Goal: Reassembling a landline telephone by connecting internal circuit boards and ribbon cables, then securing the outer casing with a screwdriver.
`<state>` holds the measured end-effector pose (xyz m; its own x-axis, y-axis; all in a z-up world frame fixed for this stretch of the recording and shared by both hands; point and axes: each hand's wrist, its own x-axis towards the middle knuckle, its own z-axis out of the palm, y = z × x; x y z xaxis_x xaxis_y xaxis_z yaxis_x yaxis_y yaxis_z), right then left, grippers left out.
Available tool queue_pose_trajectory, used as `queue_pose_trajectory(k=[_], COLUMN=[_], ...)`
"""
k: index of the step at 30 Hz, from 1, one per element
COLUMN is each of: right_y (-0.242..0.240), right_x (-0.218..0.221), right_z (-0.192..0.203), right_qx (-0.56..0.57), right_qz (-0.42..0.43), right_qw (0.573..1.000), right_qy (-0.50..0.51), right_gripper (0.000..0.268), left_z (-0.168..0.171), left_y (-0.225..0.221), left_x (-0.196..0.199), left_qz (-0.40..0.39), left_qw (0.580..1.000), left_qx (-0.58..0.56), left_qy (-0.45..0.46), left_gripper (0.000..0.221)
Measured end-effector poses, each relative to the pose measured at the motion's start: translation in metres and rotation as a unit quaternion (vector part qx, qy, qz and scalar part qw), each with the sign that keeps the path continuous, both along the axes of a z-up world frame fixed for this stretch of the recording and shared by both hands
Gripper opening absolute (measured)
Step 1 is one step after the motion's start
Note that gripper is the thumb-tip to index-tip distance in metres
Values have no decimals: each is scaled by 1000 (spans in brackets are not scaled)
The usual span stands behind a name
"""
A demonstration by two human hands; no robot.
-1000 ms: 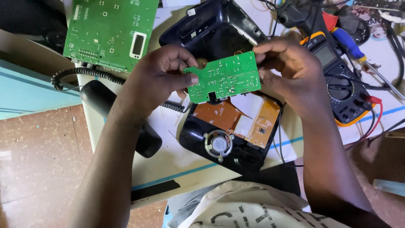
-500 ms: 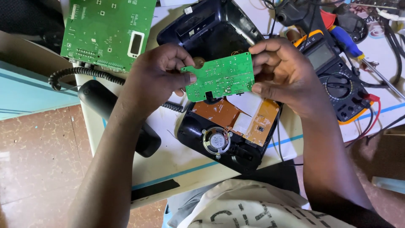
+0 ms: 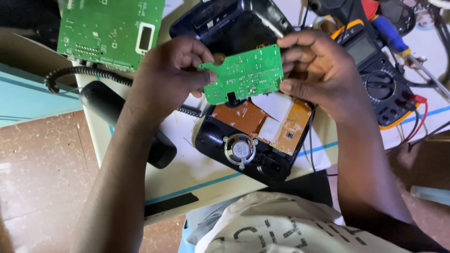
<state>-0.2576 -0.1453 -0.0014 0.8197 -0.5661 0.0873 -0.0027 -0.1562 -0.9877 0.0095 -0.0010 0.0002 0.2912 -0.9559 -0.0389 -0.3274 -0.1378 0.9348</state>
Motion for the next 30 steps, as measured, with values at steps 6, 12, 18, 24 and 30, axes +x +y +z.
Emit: queue_pose_trajectory(k=[6,12,18,24,30], right_y=[-3,-4,-8,-15,-12], right_x=[0,0,0,-7,-3], right_z=[-5,-6,-12,-24,-23], right_qx=[-10,-19,-15,-5,-19], right_qz=[-5,-2,-7,-35,-62], right_qw=[1000,999,999,999,998], right_qy=[-18,-40,-46,-27,-16], right_gripper=[59,57,48,21,32], left_z=[5,5,8,-8,38], left_y=[2,3,3,10,33], left_x=[-1,0,-3,4,-47], left_qz=[7,-13,-18,-17,-127], left_qw=[1000,998,994,888,862], left_qx=[-12,-27,-33,-211,-231], left_qy=[-23,-46,-105,-408,-434], left_gripper=[18,19,28,18,11])
